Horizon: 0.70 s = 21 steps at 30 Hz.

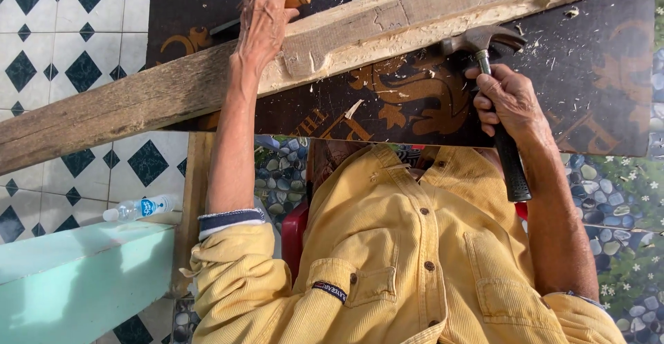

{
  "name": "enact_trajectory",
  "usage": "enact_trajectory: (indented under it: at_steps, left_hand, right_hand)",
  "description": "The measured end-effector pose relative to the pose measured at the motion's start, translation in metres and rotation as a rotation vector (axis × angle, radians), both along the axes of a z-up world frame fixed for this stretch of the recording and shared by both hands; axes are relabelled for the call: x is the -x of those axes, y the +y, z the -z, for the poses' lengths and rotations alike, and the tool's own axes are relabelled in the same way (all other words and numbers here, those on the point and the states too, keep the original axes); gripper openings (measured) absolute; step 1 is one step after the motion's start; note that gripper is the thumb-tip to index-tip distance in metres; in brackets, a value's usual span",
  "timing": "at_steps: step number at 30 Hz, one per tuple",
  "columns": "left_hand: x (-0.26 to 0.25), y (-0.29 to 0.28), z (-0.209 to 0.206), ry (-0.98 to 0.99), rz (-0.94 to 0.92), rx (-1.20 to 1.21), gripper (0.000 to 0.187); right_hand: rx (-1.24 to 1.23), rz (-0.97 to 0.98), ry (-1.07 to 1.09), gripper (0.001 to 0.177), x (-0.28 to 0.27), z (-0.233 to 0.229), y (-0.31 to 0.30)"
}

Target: A person uses a hammer and chisel to carve a rectangular groove into a wooden beam on a workshop table.

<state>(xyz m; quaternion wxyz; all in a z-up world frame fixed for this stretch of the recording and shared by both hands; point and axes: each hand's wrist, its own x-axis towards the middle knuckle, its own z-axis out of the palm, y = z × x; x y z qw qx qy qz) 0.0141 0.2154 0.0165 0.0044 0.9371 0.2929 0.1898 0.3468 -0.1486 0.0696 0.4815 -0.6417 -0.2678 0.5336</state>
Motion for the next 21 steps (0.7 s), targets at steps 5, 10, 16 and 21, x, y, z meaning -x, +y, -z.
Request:
enact_trajectory:
  at_steps: [5,10,16,21]
  left_hand:
    - [0.008,-0.025,-0.014,-0.078,0.064,0.133,0.065]
    - [0.055,-0.066,-0.030,0.030,0.089,0.159,0.117]
    - [0.065,-0.084,-0.043,0.273,0.052,0.224,0.140]
    - [0.059,-0.087,-0.039,0.085,0.001,0.267,0.127]
  right_hand:
    - [-0.015,-0.012,-0.018,0.024,0.002,-0.004,-0.002]
    - [-0.052,-0.024,-0.005,0.026,-0.002,0.004,-0.003]
    - [-0.021,-0.006,0.012,0.024,-0.001,-0.004,-0.002]
    - [-0.192,-0.003,0.040,0.032,-0.006,0.002,-0.011]
